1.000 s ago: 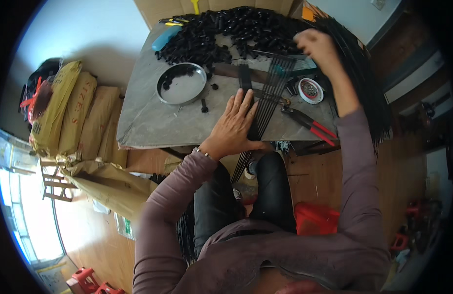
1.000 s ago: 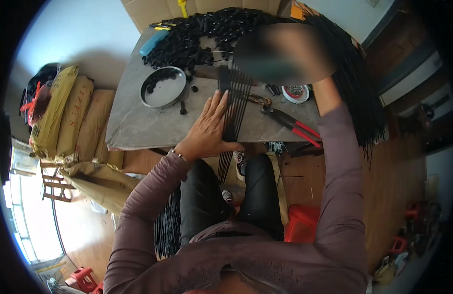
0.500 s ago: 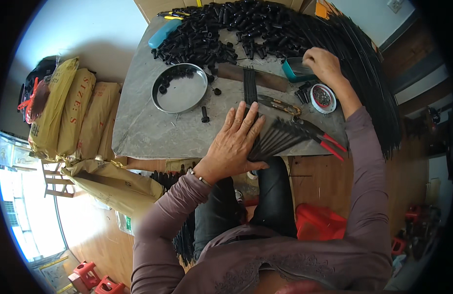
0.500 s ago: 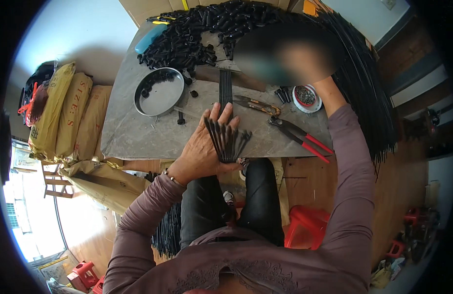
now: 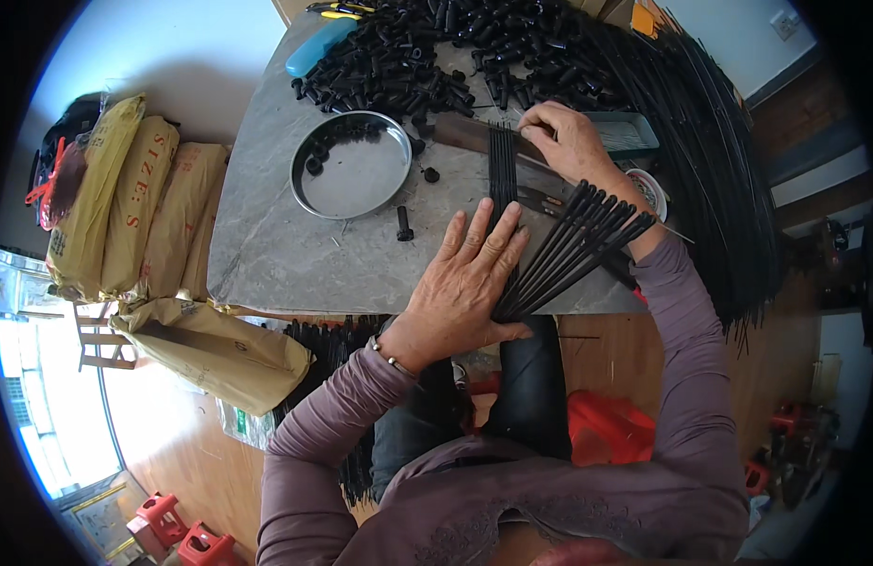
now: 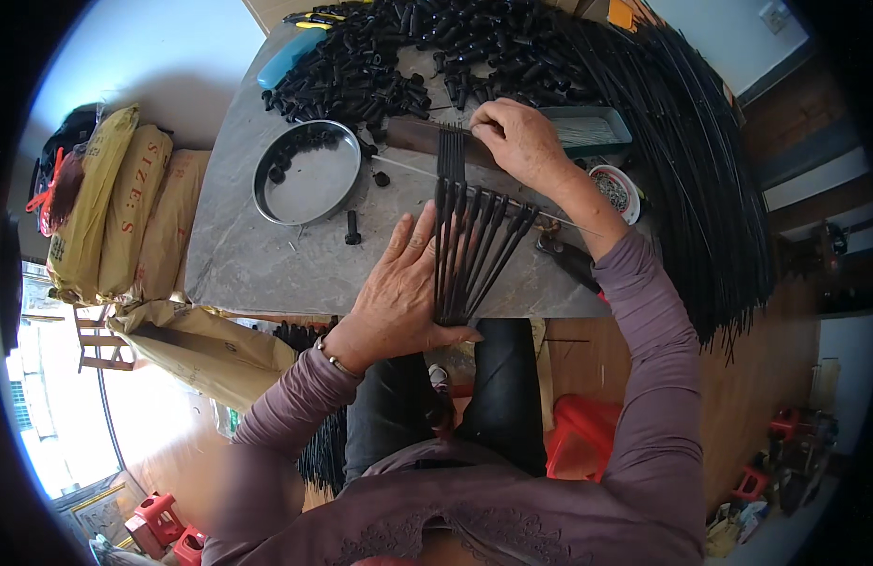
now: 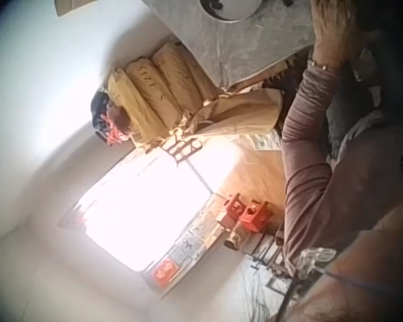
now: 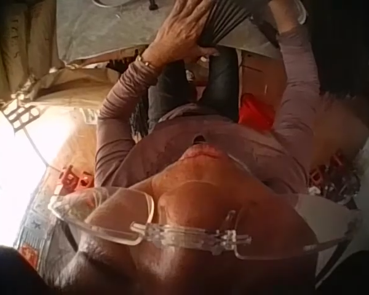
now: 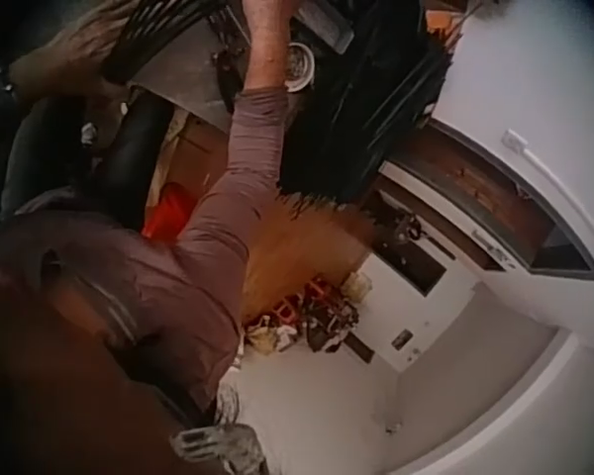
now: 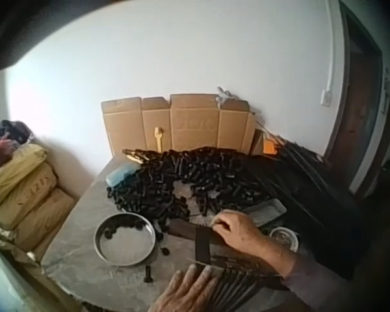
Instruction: Assembling, bundling, and trimming black wire components at a manufacturing workstation.
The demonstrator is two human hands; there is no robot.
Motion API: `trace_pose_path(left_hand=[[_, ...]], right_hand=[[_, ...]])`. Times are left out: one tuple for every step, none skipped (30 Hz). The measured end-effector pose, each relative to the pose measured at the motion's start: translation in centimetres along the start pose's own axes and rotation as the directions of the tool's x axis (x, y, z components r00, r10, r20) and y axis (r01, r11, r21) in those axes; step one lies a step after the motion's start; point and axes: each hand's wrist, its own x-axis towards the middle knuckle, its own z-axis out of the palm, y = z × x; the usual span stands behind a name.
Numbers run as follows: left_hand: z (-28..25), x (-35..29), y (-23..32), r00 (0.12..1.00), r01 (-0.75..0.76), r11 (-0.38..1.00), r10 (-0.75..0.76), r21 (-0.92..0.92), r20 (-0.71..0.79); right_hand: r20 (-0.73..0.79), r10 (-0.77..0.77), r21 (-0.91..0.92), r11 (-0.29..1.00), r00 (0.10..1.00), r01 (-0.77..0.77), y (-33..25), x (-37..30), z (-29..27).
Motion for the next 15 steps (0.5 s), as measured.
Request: trace_pose_path(left_hand=[[-0.1, -0.1, -0.1, 1.0, -0.002, 1.0, 0.002, -0.001, 0.003], [-0.1, -0.1, -0.2, 1.0, -0.005, 1.0, 0.005, -0.003, 0.006], [-0.2, -0.1, -0.2, 1.0, -0.003, 1.0, 0.003, -0.006, 0.005], [-0.3, -0.1, -0.1, 1.0, -0.004, 1.0, 0.004, -0.013, 0.005], [-0.3, -0.1, -0.1, 1.0, -0.005, 1.0, 0.005, -0.02, 0.004], [-0.2, -0.1, -0.2, 1.0, -0.005, 1.0, 0.005, -0.024, 0.004], [-0.2, -0.1, -0.3, 1.0, -0.007, 1.0, 0.007, -0.025, -0.004], [-0.2, -0.1, -0.3, 1.0, -0.01, 1.0, 0.01, -0.025, -0.013], [-0.3, -0.1, -0.3, 1.0, -0.009, 1.0, 0.008, -0.025, -0.015], [-0.5, -0.1, -0.2, 1.0, -0.017, 1.0, 0.017, -0.017, -0.006], [-0.6, -0.1, -0.1, 1.0, -0.026, 1.0, 0.026, -0.009, 0.003], [-0.6, -0.3, -0.1, 1.0, -0.025, 1.0, 0.025, -0.011, 0.001], [-0.5, -0.4, -0.1, 1.0, -0.026, 1.0, 0.026, -0.007, 0.003], [-0.5, -0.5, -0.1, 1.0, -0.027, 1.0, 0.027, -0.004, 0.005], [-0.5, -0.6, 0.0, 1.0, -0.029, 1.0, 0.029, -0.007, 0.001]], right_hand=[[0.004, 0.001, -0.001, 1.0, 1.0, -0.001, -0.1, 0.1, 0.1], [-0.013, 0.068, 0.067, 0.995, 0.998, -0.067, -0.2, 0.1, 0.1], [-0.026, 0.137, 0.135, 0.982, 0.99, -0.132, -0.4, 0.1, 0.2], [-0.023, 0.14, 0.132, 0.982, 0.99, -0.136, -0.5, 0.0, 0.4], [-0.047, 0.081, 0.145, 0.987, 0.996, -0.073, -0.6, -0.1, 0.8], [-0.071, 0.022, 0.157, 0.988, 0.997, -0.01, -0.6, -0.3, 1.2], [-0.123, -0.048, 0.119, 0.991, 0.991, 0.062, -0.6, -0.5, 1.7], [-0.121, -0.049, 0.118, 0.991, 0.991, 0.063, -0.6, -0.7, 1.8], [-0.108, -0.05, 0.112, 0.992, 0.993, 0.062, -0.8, -0.9, 1.6], [-0.095, -0.051, 0.106, 0.992, 0.994, 0.061, -1.0, -1.1, 1.6], [-0.093, -0.051, 0.105, 0.993, 0.994, 0.061, -1.2, -1.2, 1.5], [-0.086, -0.011, 0.126, 0.992, 0.996, 0.022, -1.3, -1.3, 1.5], [-0.08, 0.027, 0.145, 0.989, 0.996, -0.016, -1.4, -1.3, 1.4], [-0.079, 0.026, 0.14, 0.99, 0.997, -0.015, -1.2, -1.3, 1.4], [-0.102, 0.086, 0.192, 0.979, 0.991, -0.065, -0.8, -1.3, 1.4]])
